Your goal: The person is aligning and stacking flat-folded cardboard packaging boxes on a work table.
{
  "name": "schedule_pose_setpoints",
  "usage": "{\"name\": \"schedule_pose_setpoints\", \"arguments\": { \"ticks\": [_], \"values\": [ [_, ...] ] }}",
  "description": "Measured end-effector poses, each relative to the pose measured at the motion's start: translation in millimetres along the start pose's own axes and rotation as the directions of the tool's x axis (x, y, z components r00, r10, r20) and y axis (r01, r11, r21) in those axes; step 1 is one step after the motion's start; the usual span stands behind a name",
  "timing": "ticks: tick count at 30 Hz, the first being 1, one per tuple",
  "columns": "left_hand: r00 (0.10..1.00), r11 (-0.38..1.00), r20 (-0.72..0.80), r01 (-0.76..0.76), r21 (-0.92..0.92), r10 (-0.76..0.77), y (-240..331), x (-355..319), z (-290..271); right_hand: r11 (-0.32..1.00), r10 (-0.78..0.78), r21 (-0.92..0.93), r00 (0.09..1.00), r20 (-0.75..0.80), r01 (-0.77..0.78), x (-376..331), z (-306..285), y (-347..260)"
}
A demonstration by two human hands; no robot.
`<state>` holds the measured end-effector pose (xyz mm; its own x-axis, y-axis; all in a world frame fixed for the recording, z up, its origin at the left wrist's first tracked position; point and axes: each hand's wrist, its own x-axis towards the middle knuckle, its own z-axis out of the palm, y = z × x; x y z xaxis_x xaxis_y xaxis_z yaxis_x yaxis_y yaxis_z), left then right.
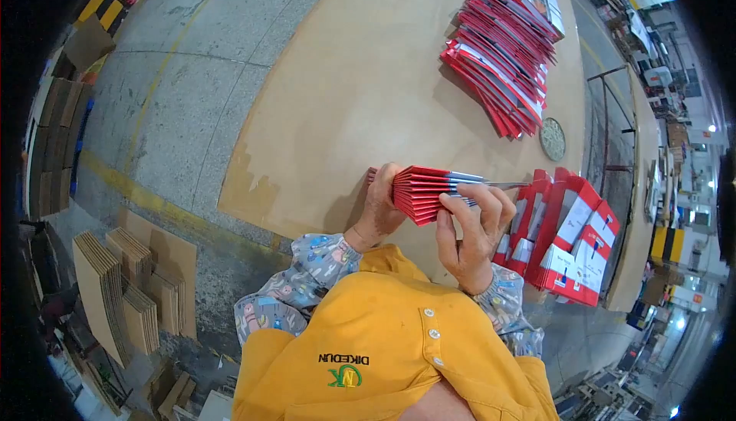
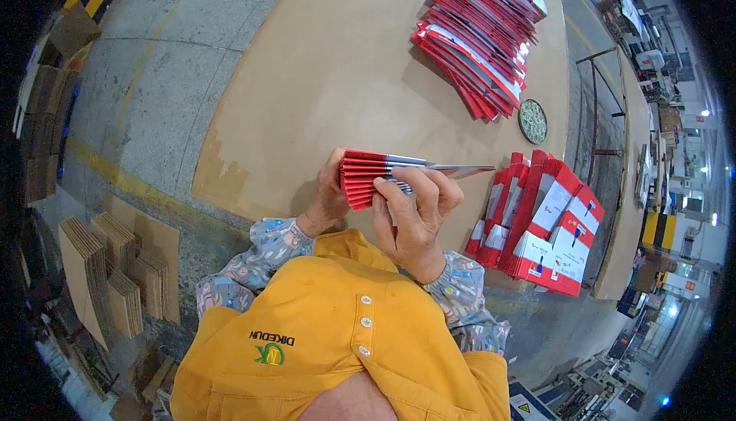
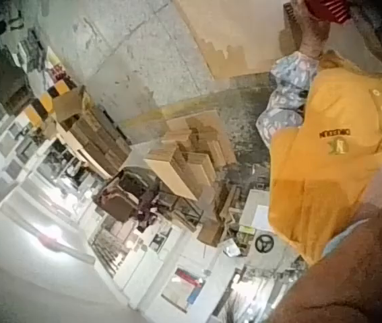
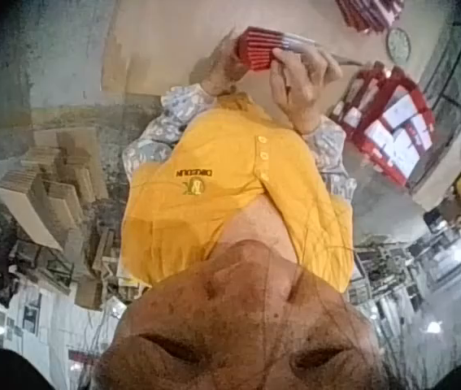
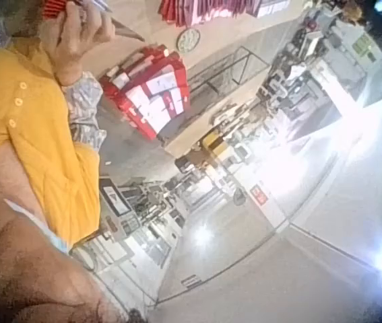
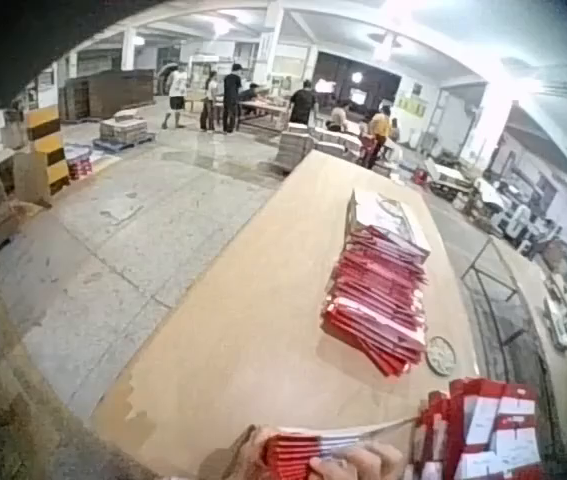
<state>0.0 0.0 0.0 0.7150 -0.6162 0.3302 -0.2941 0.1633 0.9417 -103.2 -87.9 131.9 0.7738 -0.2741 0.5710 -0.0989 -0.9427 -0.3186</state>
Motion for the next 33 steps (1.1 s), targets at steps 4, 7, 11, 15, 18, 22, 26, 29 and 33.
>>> {"name": "schedule_pose_setpoints", "arguments": {
  "ticks": [4, 7, 11, 15, 18, 22, 26, 29, 33],
  "values": [
    [1.000, 1.000, -0.028, -0.012, 0.002, 0.012, 0, 4, -2, 1.000, 0.000, 0.003, 1.000, 0.004, 0.000, 4, 5, 0],
    [1.000, 1.000, -0.025, -0.018, 0.007, 0.018, -1, 7, -2, 1.000, -0.019, -0.006, 1.000, 0.000, 0.019, 6, 7, 3],
    [1.000, 0.996, 0.009, 0.023, 0.082, -0.024, 5, 7, -6, 0.999, -0.046, -0.012, 0.998, 0.033, 0.047, 21, -3, -1],
    [0.999, 0.999, 0.037, 0.029, -0.026, -0.028, 3, 5, -6, 0.996, -0.088, -0.004, 0.995, 0.057, 0.088, 39, 2, -2],
    [0.996, 0.976, 0.039, 0.092, -0.200, -0.086, -13, -2, -1, 0.990, -0.133, -0.015, 0.978, 0.161, 0.137, 49, 14, -1],
    [0.990, 0.995, -0.105, -0.093, 0.045, 0.097, -13, 2, 6, 0.988, -0.125, -0.067, 0.980, 0.153, 0.137, 51, 28, 2],
    [0.979, 0.978, -0.011, -0.204, 0.030, 0.205, 17, 25, -3, 0.989, -0.116, -0.088, 0.991, 0.069, 0.122, 46, 32, 8],
    [0.999, 0.998, 0.040, 0.008, -0.060, -0.005, 22, 16, -5, 0.992, -0.100, -0.063, 0.984, 0.149, 0.110, 45, 32, 9],
    [0.993, 0.959, 0.058, 0.115, -0.258, -0.103, 3, 4, -6, 0.981, -0.170, 0.116, 0.975, 0.140, 0.155, 49, 10, 12]
  ]
}}
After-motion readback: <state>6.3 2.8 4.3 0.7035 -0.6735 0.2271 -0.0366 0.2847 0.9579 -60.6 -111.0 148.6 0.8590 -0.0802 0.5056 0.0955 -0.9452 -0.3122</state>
